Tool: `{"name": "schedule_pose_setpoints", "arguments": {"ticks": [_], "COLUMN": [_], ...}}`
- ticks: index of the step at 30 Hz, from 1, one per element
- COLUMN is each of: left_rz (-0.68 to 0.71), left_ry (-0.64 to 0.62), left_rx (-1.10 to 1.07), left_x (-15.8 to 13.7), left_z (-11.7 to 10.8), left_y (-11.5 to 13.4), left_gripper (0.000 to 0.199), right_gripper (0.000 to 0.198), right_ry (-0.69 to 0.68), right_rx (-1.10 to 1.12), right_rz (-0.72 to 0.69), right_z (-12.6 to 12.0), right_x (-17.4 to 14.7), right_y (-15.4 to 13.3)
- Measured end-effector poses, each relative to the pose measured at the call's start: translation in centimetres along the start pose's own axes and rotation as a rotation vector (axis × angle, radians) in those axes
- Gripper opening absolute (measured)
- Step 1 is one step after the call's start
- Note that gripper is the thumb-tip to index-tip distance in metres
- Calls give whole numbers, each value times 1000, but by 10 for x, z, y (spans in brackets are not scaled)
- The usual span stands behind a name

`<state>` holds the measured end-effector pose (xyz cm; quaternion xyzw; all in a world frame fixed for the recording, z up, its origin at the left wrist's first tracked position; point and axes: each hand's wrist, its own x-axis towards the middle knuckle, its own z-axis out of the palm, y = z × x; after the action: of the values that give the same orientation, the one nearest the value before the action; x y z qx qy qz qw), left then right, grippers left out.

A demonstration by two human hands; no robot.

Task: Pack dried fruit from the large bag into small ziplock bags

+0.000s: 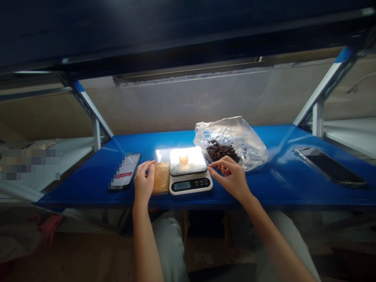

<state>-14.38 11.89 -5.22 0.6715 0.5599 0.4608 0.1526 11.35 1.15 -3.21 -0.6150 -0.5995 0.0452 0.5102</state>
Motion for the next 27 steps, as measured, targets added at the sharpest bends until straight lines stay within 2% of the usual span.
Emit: {"name": "schedule_pose_setpoints", "arguments": {"ticks": [4,6,11,15,19,25,27], "left_rz": [-62,-76,-93,-80,-31,15,19], "left_ry": [74,84,93,59,18,48,65], "left_rx": [-78,-101,-103,-89,-71,-95,-100], "left_x": [-1,-2,-2,-2,-3,-4,-4], "left_z": [-3,-4,-5,-3,2,11,13], "left_y": [3,5,5,0,-2,0,-1], "left_gripper": [32,31,30,33,32,26,26], "right_gripper": [20,26,37,33,28,24,25], "right_ry": [273,316,197,101,109,95,55], "right_rx": [-207,-287,-376,-409,-421,-381,-356], "right_rz": [4,-12,-28,-32,-38,-112,-85], "right_z": [-18,-25,-23,-14,-16,-26,-30], "right_x": [11,15,17,12,12,25,35], "right_y": [15,26,47,50,51,64,71]}}
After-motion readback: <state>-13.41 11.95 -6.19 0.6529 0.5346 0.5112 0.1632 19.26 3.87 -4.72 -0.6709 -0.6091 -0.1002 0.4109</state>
